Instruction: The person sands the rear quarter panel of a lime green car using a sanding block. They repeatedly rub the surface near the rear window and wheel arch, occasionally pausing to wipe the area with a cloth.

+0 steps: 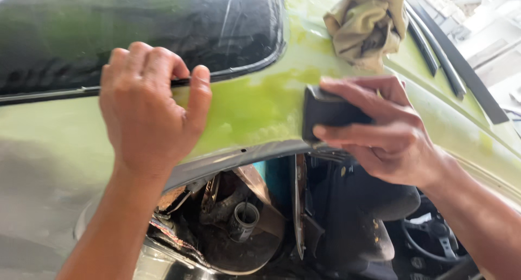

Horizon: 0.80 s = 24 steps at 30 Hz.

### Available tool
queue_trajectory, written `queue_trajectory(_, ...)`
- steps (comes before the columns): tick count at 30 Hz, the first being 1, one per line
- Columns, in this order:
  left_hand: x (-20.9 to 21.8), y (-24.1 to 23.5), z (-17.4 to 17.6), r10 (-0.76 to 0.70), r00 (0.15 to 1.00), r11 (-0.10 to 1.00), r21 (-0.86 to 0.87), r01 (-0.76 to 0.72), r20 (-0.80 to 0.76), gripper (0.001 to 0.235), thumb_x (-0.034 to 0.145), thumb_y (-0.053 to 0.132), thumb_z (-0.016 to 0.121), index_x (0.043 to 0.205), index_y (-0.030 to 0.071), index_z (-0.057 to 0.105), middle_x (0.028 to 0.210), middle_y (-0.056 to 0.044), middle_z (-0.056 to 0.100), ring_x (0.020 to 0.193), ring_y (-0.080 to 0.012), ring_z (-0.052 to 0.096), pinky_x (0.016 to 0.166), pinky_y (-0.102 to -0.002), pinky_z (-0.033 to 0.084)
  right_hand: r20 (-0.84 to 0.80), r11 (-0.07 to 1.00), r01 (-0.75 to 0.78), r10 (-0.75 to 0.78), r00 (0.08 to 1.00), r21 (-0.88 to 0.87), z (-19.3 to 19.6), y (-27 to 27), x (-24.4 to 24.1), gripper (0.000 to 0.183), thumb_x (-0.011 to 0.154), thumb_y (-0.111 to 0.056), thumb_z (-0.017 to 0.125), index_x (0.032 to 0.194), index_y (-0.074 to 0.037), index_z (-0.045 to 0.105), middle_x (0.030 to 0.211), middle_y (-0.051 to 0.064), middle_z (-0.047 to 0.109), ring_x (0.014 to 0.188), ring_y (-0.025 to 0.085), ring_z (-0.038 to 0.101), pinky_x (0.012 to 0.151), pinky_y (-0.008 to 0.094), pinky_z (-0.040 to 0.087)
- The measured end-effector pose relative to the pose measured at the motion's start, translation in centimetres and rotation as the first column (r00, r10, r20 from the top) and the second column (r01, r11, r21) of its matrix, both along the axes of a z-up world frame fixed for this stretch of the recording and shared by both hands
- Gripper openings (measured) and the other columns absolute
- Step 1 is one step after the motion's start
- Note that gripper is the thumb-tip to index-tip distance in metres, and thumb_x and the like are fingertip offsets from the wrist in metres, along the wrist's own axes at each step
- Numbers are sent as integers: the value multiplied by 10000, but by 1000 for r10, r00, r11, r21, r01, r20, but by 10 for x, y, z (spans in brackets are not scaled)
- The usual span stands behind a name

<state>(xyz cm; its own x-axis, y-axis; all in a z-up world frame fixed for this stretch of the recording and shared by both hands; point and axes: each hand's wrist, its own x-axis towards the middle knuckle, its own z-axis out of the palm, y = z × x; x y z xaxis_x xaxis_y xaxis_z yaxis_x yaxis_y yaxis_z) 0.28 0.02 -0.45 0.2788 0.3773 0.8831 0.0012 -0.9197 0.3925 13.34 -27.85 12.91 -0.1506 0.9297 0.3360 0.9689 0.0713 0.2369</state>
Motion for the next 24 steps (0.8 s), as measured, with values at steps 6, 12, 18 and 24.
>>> queue_trajectory(6,1,1,-3,-5,1000,1000,0,5,15,308,1060,305,611,867,65,601,872,-84,551,794,-310,504,744,-445,423,-31,998,-14,16,999,65,18,58,5,249,940,41,781,1120,-127,751,1438,305,555,1172,408,502,1017,516,435)
queue_trajectory(12,1,-1,4,-4,1000,1000,-29,4,-21,315,1015,345,565,844,81,585,858,-86,543,800,-310,502,726,-446,409,-5,998,-56,56,998,-16,5,32,5,467,806,103,672,1158,-202,698,1471,239,533,1296,375,556,1094,492,474)
queue_trajectory(18,-2,-1,2,-40,999,999,-26,41,26,291,1045,281,585,856,61,586,868,-89,541,810,-319,510,756,-458,423,39,999,-24,22,999,35,12,67,-9,269,981,-20,765,1165,-210,716,1474,256,537,1185,446,500,1047,551,461)
queue_trajectory(24,0,-2,6,-12,1000,999,-42,12,3,319,1017,328,529,829,75,582,834,-72,534,798,-293,507,734,-429,427,19,995,-94,95,995,-38,10,74,1,282,974,-66,773,1156,-257,673,1478,249,545,1251,420,516,990,521,547)
